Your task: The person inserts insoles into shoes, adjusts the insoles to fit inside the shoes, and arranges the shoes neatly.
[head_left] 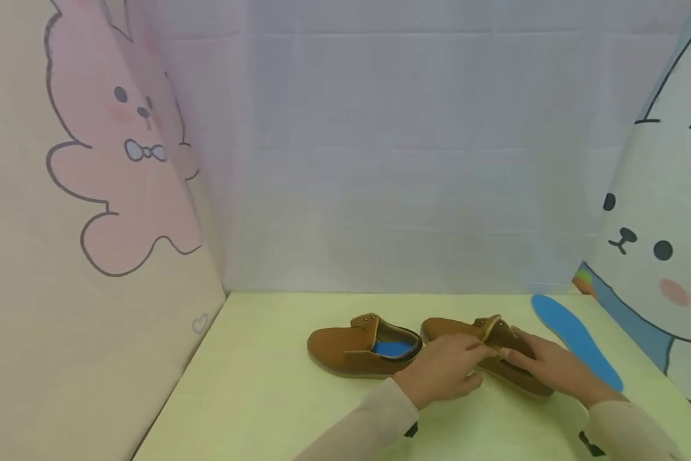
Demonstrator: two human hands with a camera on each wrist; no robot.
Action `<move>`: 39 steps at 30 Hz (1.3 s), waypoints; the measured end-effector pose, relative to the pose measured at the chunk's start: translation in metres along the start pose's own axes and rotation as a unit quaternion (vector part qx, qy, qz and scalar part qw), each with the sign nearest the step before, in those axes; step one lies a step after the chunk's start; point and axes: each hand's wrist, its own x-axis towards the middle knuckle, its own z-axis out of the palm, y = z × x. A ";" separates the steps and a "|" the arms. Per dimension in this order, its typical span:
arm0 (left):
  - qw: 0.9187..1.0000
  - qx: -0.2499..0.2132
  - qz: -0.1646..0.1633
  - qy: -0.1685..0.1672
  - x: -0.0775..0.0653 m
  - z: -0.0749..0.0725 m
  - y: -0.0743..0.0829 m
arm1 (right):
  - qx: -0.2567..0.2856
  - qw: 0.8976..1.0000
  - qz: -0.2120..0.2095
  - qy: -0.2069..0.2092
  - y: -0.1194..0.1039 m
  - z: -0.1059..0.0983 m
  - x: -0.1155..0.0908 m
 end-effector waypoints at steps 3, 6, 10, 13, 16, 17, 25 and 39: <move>0.999 0.031 -0.029 -0.007 0.009 0.004 0.001 | 0.034 0.999 -0.025 0.020 0.002 0.004 0.002; 0.996 0.041 -0.071 -0.035 0.013 0.006 0.004 | 0.043 0.998 -0.036 0.028 0.002 0.007 0.002; 0.993 0.011 -0.101 -0.060 0.015 0.011 0.007 | 0.040 0.998 -0.030 0.025 0.001 0.008 0.002; 0.991 -0.025 -0.114 -0.060 0.013 0.014 0.008 | 0.033 0.998 -0.034 0.034 0.002 0.008 0.003; 0.990 -0.057 -0.121 -0.051 0.011 0.017 0.008 | 0.022 0.998 -0.039 0.046 0.004 0.008 0.004; 0.990 -0.059 -0.120 -0.047 0.010 0.018 0.008 | 0.018 0.997 -0.043 0.054 0.005 0.008 0.004; 0.994 -0.033 -0.101 -0.030 0.005 0.020 0.009 | -0.013 0.979 -0.100 0.174 0.003 -0.003 0.012; 0.997 -0.015 -0.068 -0.024 0.004 0.018 0.013 | -0.102 0.980 -0.088 0.148 -0.003 -0.017 0.017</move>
